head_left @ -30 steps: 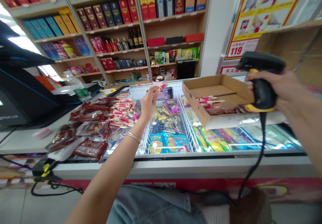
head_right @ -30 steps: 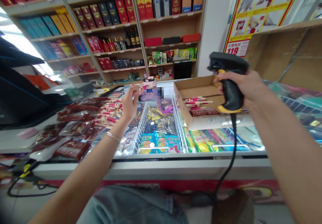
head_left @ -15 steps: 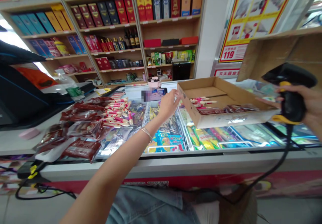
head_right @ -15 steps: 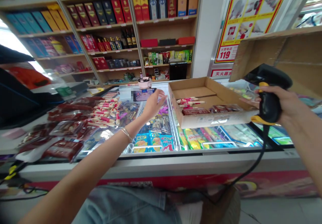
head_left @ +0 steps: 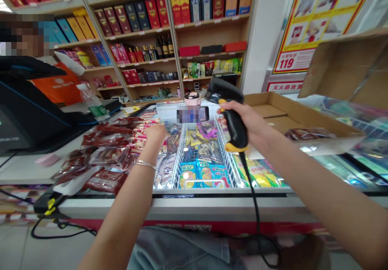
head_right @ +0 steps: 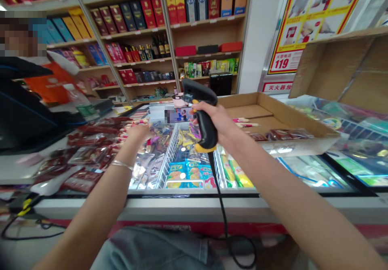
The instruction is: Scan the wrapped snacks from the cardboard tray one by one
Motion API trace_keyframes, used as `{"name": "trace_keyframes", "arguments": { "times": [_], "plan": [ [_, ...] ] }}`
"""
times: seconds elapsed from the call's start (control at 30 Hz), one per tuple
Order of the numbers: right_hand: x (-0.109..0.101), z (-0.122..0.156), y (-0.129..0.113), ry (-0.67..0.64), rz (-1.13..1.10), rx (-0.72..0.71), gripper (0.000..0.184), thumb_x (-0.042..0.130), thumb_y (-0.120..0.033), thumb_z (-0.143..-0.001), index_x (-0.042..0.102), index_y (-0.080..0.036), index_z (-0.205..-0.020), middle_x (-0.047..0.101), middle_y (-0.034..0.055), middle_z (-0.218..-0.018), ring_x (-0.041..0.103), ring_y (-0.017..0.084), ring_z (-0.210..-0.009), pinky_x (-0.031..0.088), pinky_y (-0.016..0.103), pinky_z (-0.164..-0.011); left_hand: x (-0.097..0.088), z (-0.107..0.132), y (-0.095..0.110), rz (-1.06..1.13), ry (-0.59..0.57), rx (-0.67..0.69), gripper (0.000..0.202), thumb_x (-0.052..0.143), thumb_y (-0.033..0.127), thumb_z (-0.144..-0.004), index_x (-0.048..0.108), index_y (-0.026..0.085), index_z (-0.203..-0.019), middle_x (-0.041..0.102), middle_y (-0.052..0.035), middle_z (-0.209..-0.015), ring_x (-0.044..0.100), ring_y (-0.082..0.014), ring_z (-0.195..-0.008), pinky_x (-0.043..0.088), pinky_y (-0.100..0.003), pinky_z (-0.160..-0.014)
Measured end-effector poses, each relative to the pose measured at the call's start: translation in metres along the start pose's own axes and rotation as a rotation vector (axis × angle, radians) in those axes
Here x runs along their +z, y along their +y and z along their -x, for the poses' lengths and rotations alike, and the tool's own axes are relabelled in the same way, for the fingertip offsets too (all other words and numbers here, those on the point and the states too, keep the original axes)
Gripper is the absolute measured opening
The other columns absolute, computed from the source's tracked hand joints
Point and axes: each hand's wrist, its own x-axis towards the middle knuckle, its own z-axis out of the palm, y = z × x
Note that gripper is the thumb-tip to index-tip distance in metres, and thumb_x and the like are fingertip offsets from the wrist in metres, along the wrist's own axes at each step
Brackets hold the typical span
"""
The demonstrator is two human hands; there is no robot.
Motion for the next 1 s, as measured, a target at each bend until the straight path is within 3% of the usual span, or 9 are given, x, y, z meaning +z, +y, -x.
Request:
{"name": "trace_keyframes", "arguments": {
  "times": [0.1, 0.17, 0.23, 0.33, 0.43, 0.53, 0.6, 0.8, 1.0],
  "plan": [
    [0.023, -0.021, 0.034, -0.059, -0.056, 0.042, 0.01, 0.062, -0.021, -0.075, 0.057, -0.014, -0.08, 0.06, 0.0025, -0.069, 0.054, 0.007, -0.05, 0.046, 0.017, -0.046, -0.008, 0.014, 0.019, -0.314, -0.174, -0.098, 0.018, 0.068, 0.025, -0.061, 0.064, 0.016, -0.076, 0.067, -0.0187, -0.091, 0.062, -0.0367, -0.093, 0.047, -0.052, -0.076],
    [0.026, -0.033, 0.056, -0.059, -0.093, 0.102, 0.009, 0.062, -0.019, -0.075, 0.056, -0.014, -0.079, 0.061, 0.0026, -0.067, 0.054, 0.008, -0.049, 0.046, 0.017, -0.045, -0.012, 0.019, 0.027, -0.359, -0.224, -0.048, 0.02, 0.064, 0.028, -0.066, 0.066, 0.018, -0.084, 0.068, -0.0182, -0.094, 0.063, -0.0341, -0.091, 0.048, -0.047, -0.074],
    [0.022, -0.04, 0.076, -0.01, -0.109, 0.169, 0.007, 0.061, -0.016, -0.076, 0.054, -0.013, -0.077, 0.06, 0.0026, -0.064, 0.055, 0.008, -0.049, 0.046, 0.017, -0.046, -0.015, 0.019, 0.031, -0.331, -0.224, -0.012, 0.02, 0.059, 0.031, -0.071, 0.066, 0.018, -0.084, 0.068, -0.0177, -0.093, 0.064, -0.0323, -0.091, 0.049, -0.042, -0.074],
    [0.013, -0.043, 0.095, 0.054, -0.112, 0.222, 0.008, 0.061, -0.012, -0.074, 0.054, -0.014, -0.078, 0.061, 0.0022, -0.063, 0.057, 0.009, -0.049, 0.049, 0.019, -0.049, -0.012, 0.014, 0.033, -0.154, -0.108, 0.02, 0.026, 0.046, 0.035, -0.081, 0.063, 0.016, -0.085, 0.068, -0.018, -0.088, 0.065, -0.0304, -0.091, 0.048, -0.04, -0.076],
    [0.01, -0.036, 0.097, 0.066, -0.08, 0.265, 0.008, 0.061, -0.011, -0.074, 0.056, -0.013, -0.079, 0.061, 0.0018, -0.063, 0.056, 0.008, -0.047, 0.05, 0.019, -0.049, -0.002, 0.006, 0.033, 0.169, 0.002, 0.049, 0.026, 0.039, 0.034, -0.087, 0.056, 0.017, -0.097, 0.069, -0.012, -0.08, 0.066, -0.0237, -0.082, 0.048, -0.035, -0.075],
    [0.015, -0.025, 0.089, 0.074, -0.01, 0.331, 0.005, 0.06, -0.012, -0.075, 0.056, -0.012, -0.077, 0.059, 0.001, -0.057, 0.054, 0.009, -0.044, 0.047, 0.018, -0.044, 0.009, 0.002, 0.031, 0.477, 0.019, 0.071, 0.021, 0.036, 0.031, -0.09, 0.048, 0.018, -0.102, 0.069, -0.0059, -0.079, 0.065, -0.0158, -0.066, 0.049, -0.028, -0.067],
    [0.019, -0.019, 0.085, 0.078, 0.015, 0.356, 0.005, 0.059, -0.01, -0.075, 0.056, -0.013, -0.077, 0.057, 0.0001, -0.054, 0.054, 0.009, -0.043, 0.046, 0.018, -0.042, 0.013, 0.001, 0.031, 0.572, 0.048, 0.077, 0.019, 0.034, 0.03, -0.091, 0.044, 0.019, -0.103, 0.069, -0.0049, -0.083, 0.064, -0.0135, -0.063, 0.049, -0.026, -0.065],
    [0.02, -0.022, 0.093, 0.051, 0.0, 0.336, 0.005, 0.06, -0.011, -0.075, 0.056, -0.012, -0.076, 0.056, 0.0001, -0.052, 0.053, 0.009, -0.042, 0.05, 0.02, -0.046, -0.001, 0.015, 0.042, 0.385, 0.195, 0.173, 0.019, 0.043, 0.031, -0.088, 0.047, 0.019, -0.102, 0.068, -0.0073, -0.091, 0.064, -0.0177, -0.075, 0.046, -0.029, -0.071],
    [0.016, -0.028, 0.107, 0.006, -0.008, 0.284, 0.007, 0.062, -0.011, -0.073, 0.056, -0.01, -0.076, 0.057, 0.0006, -0.055, 0.054, 0.01, -0.041, 0.052, 0.023, -0.046, -0.014, 0.031, 0.056, 0.156, 0.252, 0.216, 0.026, 0.038, 0.037, -0.09, 0.049, 0.02, -0.107, 0.067, -0.0073, -0.091, 0.064, -0.0204, -0.079, 0.042, -0.027, -0.066]
  ]
}}
